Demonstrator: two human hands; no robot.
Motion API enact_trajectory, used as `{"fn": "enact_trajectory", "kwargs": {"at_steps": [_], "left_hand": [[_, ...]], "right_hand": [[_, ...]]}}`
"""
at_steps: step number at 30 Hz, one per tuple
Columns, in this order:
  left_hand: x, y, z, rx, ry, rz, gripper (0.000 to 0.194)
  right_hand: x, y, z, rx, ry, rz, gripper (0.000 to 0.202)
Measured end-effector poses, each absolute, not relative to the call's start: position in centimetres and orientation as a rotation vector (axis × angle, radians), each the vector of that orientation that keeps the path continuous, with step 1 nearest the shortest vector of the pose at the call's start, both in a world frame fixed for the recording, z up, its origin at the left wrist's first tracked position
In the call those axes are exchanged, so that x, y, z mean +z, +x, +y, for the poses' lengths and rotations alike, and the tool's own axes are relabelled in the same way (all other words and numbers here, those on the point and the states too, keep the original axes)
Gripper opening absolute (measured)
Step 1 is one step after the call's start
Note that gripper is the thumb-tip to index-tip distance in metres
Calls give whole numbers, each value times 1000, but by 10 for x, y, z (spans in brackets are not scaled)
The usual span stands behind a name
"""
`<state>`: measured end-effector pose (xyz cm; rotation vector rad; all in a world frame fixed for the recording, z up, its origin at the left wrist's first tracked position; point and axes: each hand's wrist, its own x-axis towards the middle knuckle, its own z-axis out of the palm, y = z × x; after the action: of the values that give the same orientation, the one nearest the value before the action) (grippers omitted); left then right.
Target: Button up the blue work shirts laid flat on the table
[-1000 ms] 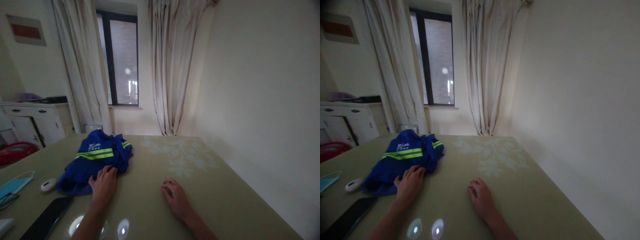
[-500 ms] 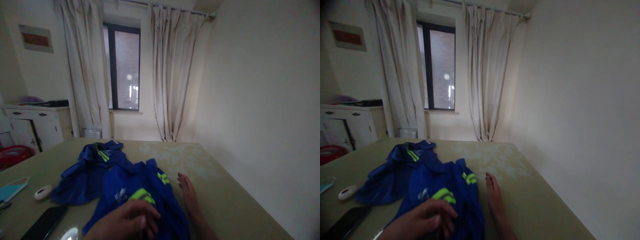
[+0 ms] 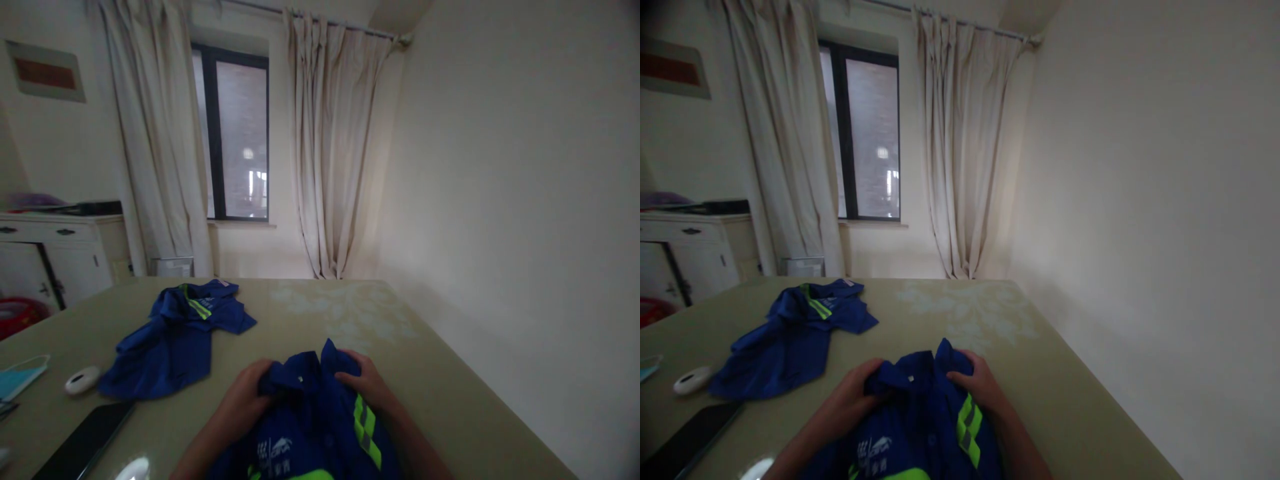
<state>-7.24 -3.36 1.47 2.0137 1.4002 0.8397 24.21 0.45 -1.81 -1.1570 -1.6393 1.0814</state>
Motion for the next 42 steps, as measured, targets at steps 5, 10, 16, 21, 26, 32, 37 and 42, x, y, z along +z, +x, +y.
{"fn": "enact_trajectory", "kwargs": {"at_steps": [5,10,16,21,26,32,37,42], "left_hand": [[28,-89,-45,1001,2093,1380,73],[59,-101,-46,992,2128,1602,40],[99,-76,-66,956,2244,1331,31],[96,-76,-79,979,2182,1238,30],[66,-101,-74,954,2100,1483,43],[37,-109,-83,817,2046,1456,46],[25,-100,-112,903,2363,1400,32],[96,-87,-121,1358,2475,1523,23]], "right_hand": [[7,276,-20,1206,-1117,-1594,52],[59,312,-38,769,-1270,-1785,37],[104,327,-45,323,-1771,-2053,47],[104,320,-43,404,-1925,-2221,64],[89,292,-18,217,-1709,-2329,98],[56,244,12,450,-1689,-2519,101],[63,247,7,511,-1653,-2551,43],[140,285,-20,486,-1357,-2502,27]]}}
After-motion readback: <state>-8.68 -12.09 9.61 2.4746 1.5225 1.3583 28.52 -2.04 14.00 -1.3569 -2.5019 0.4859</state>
